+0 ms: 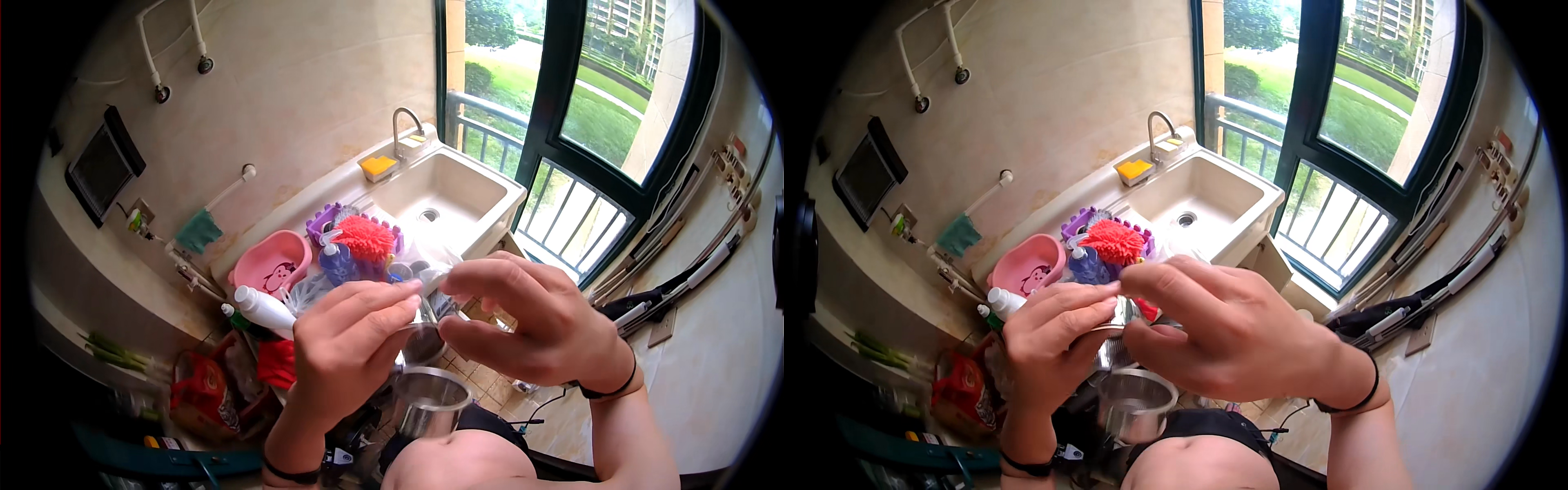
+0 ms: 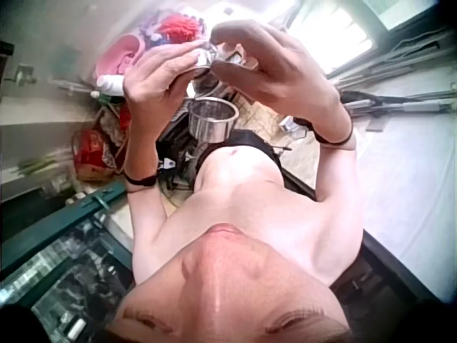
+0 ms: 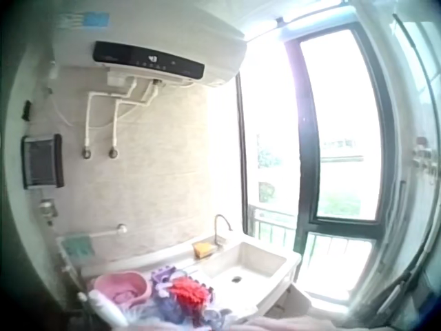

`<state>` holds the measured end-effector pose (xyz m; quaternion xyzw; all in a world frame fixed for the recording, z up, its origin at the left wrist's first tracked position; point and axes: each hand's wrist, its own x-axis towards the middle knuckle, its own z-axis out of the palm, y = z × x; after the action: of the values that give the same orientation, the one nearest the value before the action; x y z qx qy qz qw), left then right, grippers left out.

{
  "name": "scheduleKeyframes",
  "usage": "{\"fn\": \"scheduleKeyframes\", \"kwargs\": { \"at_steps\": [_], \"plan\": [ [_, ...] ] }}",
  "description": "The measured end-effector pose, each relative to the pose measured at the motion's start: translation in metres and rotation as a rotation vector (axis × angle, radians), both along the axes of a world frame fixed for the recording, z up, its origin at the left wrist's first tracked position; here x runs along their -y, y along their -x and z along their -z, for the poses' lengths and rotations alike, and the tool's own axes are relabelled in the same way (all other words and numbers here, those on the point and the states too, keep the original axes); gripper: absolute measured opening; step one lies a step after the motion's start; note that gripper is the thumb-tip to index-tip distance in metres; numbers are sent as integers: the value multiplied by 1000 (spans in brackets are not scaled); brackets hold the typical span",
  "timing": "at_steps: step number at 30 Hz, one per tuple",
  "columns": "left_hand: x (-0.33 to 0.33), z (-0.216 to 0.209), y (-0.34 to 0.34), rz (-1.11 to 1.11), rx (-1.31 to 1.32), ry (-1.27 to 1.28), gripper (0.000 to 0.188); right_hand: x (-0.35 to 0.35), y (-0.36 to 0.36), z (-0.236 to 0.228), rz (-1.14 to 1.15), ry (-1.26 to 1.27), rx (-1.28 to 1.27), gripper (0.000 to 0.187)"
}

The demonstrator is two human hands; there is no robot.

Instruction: Assembling the components of a metal Vietnamese coffee filter.

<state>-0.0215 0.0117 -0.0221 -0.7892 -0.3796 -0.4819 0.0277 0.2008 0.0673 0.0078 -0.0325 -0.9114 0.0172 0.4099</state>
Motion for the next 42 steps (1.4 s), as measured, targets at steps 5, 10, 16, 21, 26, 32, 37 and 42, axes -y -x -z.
{"fn": "scheduleKeyframes", "kwargs": {
  "at_steps": [5,10,16,21,26,32,37,42],
  "plan": [
    [3,13,-4,-274,-163,-400,17,20,8,20,204,-139,3,27],
    [18,20,-5,-356,-270,-446,16,30,12,33,227,-213,-125,23],
    [23,25,-1,-340,-263,-479,16,32,16,41,207,-233,-237,15],
    [30,24,0,-315,-266,-442,17,34,17,42,164,-213,-263,13],
    [29,27,0,-281,-237,-445,18,36,18,45,128,-221,-313,13],
    [31,28,-1,-283,-231,-459,18,36,17,45,91,-255,-337,11],
    [37,27,-2,-286,-220,-446,18,40,17,46,62,-296,-369,7],
    [19,21,-4,-253,-227,-416,20,32,10,35,87,-346,-187,11]
  ]
}}
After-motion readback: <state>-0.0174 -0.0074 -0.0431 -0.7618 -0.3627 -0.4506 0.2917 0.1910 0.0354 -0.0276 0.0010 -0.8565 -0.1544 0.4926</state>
